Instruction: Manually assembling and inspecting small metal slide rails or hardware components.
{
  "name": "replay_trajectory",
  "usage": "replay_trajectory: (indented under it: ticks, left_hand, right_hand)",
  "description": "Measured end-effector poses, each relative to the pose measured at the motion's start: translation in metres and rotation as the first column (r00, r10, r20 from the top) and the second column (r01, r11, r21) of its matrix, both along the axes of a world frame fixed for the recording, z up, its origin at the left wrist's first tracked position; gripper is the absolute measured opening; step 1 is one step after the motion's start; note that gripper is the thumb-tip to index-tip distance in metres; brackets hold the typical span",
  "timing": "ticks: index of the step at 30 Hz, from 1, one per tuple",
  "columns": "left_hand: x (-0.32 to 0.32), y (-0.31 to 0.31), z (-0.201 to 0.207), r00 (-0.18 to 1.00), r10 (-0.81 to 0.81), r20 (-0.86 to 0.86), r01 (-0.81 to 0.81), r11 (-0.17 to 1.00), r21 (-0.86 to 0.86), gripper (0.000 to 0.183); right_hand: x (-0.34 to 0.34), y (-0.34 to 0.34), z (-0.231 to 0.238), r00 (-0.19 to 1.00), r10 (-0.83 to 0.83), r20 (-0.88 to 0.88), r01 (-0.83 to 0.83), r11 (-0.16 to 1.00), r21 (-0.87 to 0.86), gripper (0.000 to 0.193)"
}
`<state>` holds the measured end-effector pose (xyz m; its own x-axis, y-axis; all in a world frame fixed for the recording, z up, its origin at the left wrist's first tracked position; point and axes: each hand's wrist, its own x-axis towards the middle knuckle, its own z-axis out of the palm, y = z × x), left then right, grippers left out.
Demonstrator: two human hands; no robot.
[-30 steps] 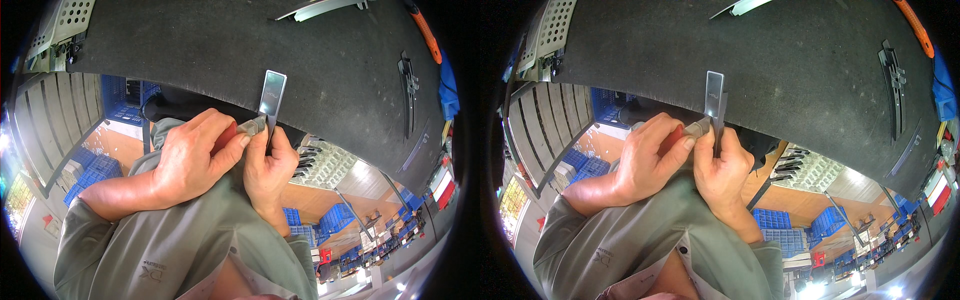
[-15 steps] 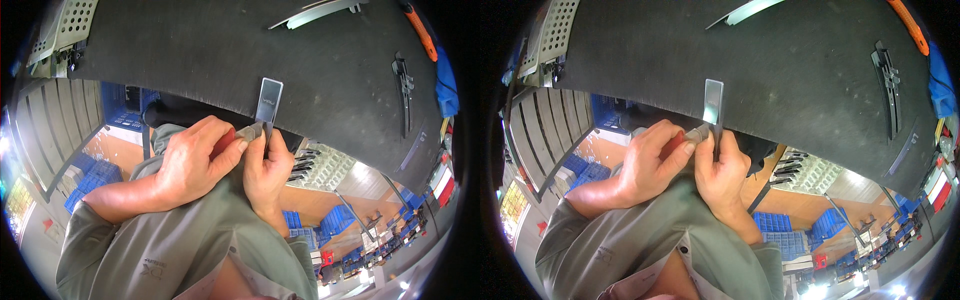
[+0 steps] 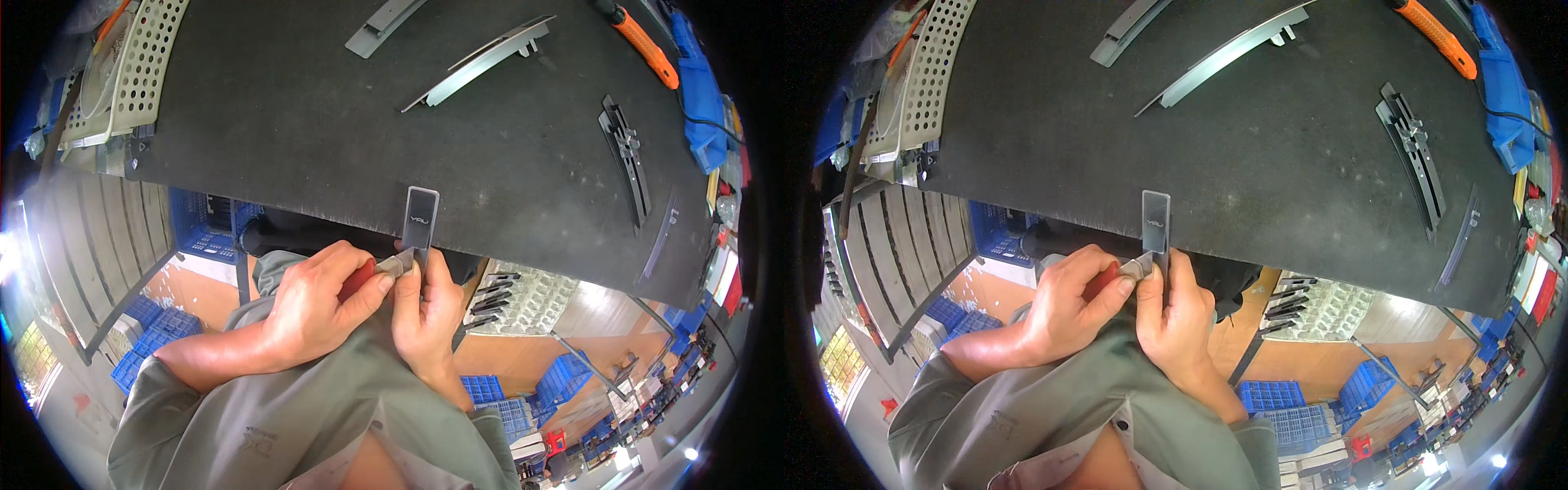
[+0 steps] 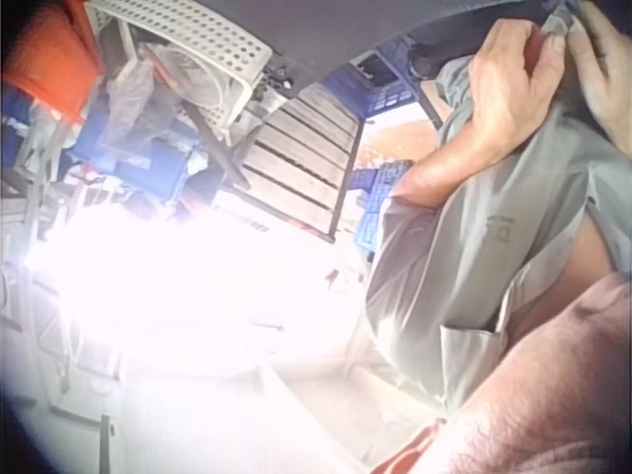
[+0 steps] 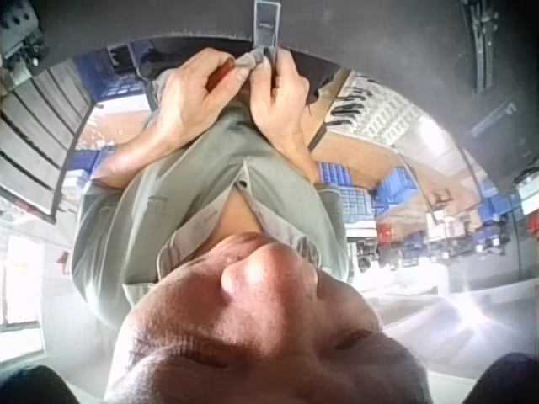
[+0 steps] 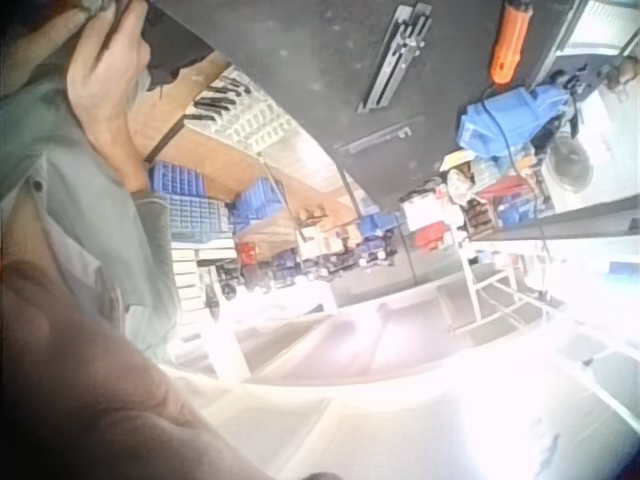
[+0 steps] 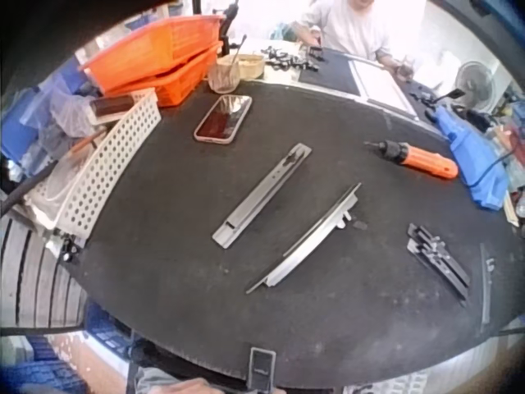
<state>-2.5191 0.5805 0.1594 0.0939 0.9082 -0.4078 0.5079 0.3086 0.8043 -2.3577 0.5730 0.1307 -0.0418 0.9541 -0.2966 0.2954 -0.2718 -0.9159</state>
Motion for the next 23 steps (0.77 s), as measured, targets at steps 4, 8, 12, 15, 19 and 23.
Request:
replay_trajectory:
  ticks: [4, 8, 12, 15, 19, 23]
  left_hand:
    - [-0.001, 0.0, 0.002, 0.999, -0.029, 0.026, 0.028, 0.999, 0.044, 0.023]
    - [0.0, -0.002, 0.002, 0.999, -0.025, 0.026, 0.022, 0.994, 0.105, 0.023]
    - [-0.002, -0.002, 0.005, 0.997, -0.069, 0.041, 0.065, 0.993, 0.098, 0.018]
    - [-0.002, -0.002, 0.009, 0.994, -0.09, 0.061, 0.084, 0.992, 0.093, 0.016]
    - [-0.002, -0.003, 0.01, 0.992, -0.097, 0.085, 0.085, 0.988, 0.132, 0.017]
    - [-0.005, -0.006, 0.005, 0.984, -0.139, 0.111, 0.118, 0.976, 0.181, 0.02]
  right_hand:
    - [-0.001, 0.0, 0.004, 0.997, -0.035, -0.067, 0.037, 0.999, 0.029, 0.028]
    - [0.002, -0.004, 0.001, 0.973, -0.074, -0.221, 0.081, 0.996, 0.023, 0.035]
    - [0.0, -0.004, -0.004, 0.952, -0.069, -0.299, 0.108, 0.987, 0.119, 0.034]
    - [0.002, -0.005, 0.001, 0.965, -0.051, -0.257, 0.091, 0.985, 0.148, 0.031]
    - [0.004, -0.009, 0.004, 0.98, -0.087, -0.177, 0.105, 0.99, 0.092, 0.027]
    - [0.005, -0.011, 0.004, 0.973, -0.1, -0.21, 0.123, 0.988, 0.096, 0.029]
